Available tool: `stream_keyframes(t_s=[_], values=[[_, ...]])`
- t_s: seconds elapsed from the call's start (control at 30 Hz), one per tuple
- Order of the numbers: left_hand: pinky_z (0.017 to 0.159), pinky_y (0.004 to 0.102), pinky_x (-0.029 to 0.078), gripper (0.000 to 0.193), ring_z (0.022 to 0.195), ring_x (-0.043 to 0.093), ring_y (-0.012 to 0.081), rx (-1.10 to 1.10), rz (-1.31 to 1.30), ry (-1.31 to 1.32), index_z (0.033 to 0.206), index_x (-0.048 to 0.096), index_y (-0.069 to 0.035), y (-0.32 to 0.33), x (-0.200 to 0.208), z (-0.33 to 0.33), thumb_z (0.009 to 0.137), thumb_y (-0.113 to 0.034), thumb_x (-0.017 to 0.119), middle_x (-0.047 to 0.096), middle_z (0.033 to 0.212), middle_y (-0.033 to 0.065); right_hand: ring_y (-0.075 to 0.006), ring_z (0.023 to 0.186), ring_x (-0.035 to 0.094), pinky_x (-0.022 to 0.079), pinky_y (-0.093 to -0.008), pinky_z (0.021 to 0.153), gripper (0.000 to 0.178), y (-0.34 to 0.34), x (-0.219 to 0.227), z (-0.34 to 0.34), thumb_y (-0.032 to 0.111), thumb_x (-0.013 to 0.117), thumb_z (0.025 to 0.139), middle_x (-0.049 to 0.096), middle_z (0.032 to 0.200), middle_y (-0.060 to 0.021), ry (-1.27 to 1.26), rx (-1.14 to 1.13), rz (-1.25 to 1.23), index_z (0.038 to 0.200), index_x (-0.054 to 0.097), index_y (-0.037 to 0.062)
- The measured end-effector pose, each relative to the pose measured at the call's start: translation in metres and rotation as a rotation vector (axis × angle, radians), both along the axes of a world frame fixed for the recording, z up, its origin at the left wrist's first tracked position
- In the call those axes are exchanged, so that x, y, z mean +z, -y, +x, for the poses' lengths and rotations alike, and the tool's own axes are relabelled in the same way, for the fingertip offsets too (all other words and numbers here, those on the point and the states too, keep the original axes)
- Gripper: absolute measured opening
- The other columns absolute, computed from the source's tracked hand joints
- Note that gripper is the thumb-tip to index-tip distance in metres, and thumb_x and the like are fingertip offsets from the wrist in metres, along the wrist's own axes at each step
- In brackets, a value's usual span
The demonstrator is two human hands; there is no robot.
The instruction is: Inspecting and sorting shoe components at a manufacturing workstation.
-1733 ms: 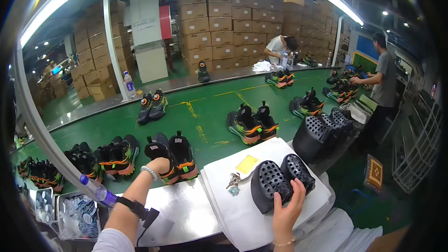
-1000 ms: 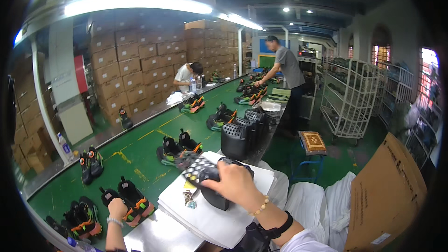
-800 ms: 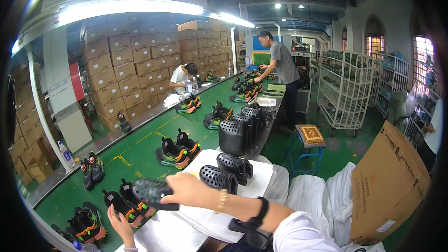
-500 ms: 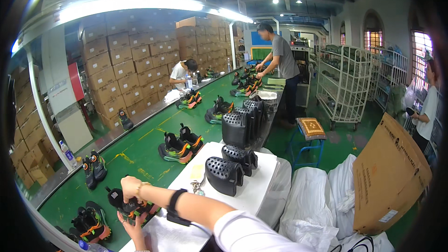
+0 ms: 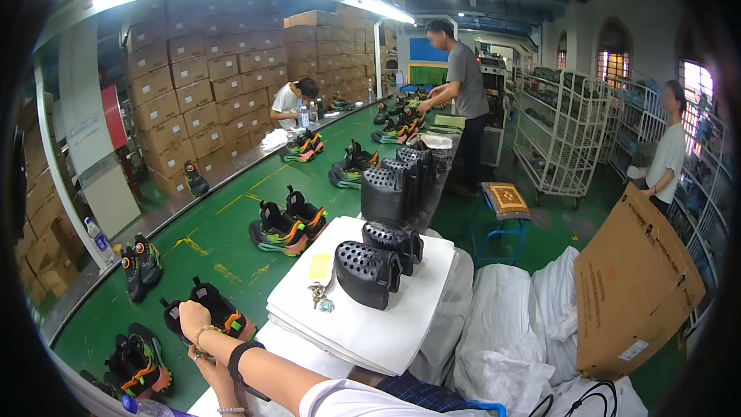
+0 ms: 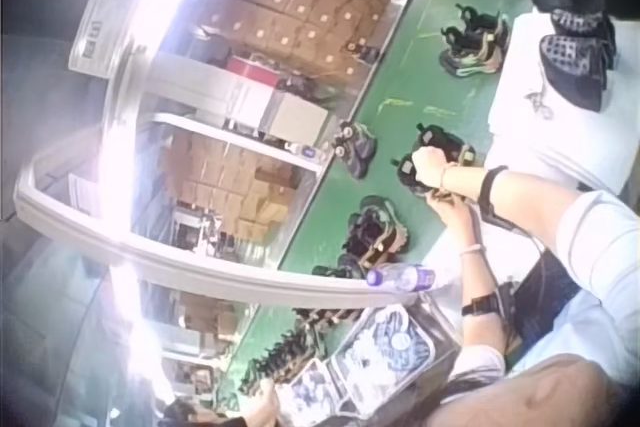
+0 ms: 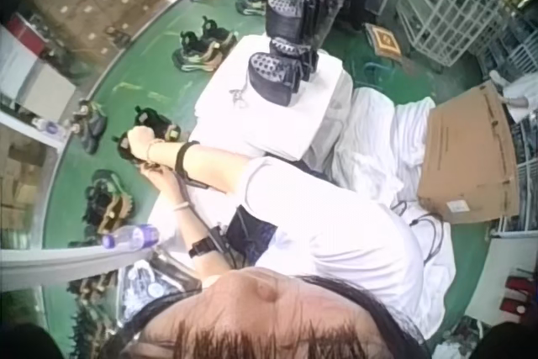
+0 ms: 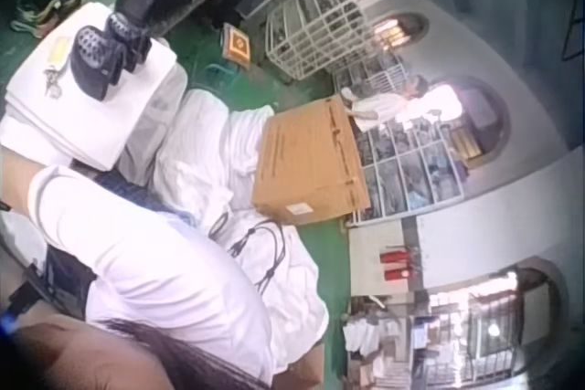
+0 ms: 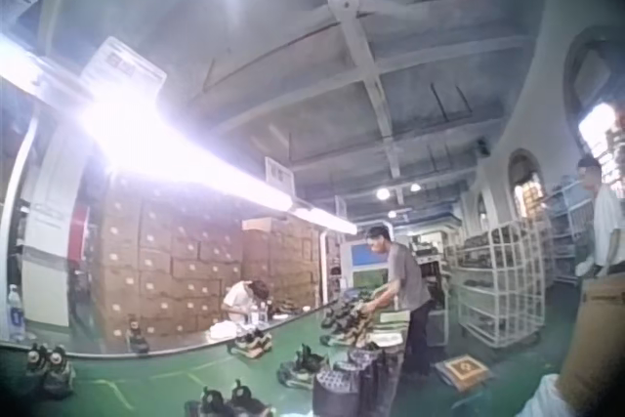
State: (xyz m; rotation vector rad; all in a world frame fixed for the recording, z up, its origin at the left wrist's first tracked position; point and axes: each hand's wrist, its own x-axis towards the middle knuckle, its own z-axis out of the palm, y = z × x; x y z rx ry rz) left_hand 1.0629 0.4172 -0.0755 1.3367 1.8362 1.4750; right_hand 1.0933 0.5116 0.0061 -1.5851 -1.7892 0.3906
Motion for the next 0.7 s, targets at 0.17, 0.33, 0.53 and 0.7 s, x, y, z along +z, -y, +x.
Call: stream_keyframes(t_s=[0.17,0.33,0.53,0.7], values=[[0.091,0.0286,0.042,0.052,0.106,0.052,0.0177,-0.110,0.183,0.290,0.131,0.034,-0.002,-0.002,-0.011,0.004,0.086,-0.010,0.058,0.051,0.119,0.0123,-0.0262,0.073,0.068,0.056,-0.0345,0.062,0.006,0.001,-0.032,-0.016,0.012,0.067,0.073,0.067,0.074,-0.0133,0.121,0.031,0.083,0.074,0.069,0.0058],[0.089,0.0298,0.041,0.046,0.103,0.051,0.0175,-0.217,0.279,0.718,0.125,0.041,-0.003,0.000,-0.015,0.004,0.084,-0.015,0.060,0.051,0.115,0.0098,-0.0178,0.070,0.069,0.055,-0.0275,0.058,0.013,-0.008,-0.042,-0.035,0.012,0.059,0.078,0.068,0.070,-0.0063,0.349,-0.002,0.103,0.070,0.070,0.0107],[0.088,0.0310,0.041,0.042,0.100,0.049,0.0173,-0.316,0.364,1.144,0.118,0.048,-0.004,-0.016,-0.024,-0.010,0.082,-0.020,0.063,0.051,0.110,0.0073,-0.0166,0.072,0.069,0.055,-0.0261,0.060,0.013,-0.025,-0.039,-0.049,0.013,0.059,0.078,0.070,0.076,-0.0069,0.444,-0.030,-0.218,0.077,0.072,0.0098],[0.095,0.0339,0.040,0.052,0.113,0.047,0.0237,-0.115,0.353,0.400,0.129,0.040,-0.003,-0.025,-0.039,-0.027,0.084,-0.020,0.061,0.046,0.125,0.0121,-0.0225,0.080,0.069,0.056,-0.0315,0.066,0.016,-0.027,-0.050,-0.054,0.012,0.058,0.080,0.070,0.084,-0.0127,0.127,0.082,-0.209,0.082,0.072,0.0050]])
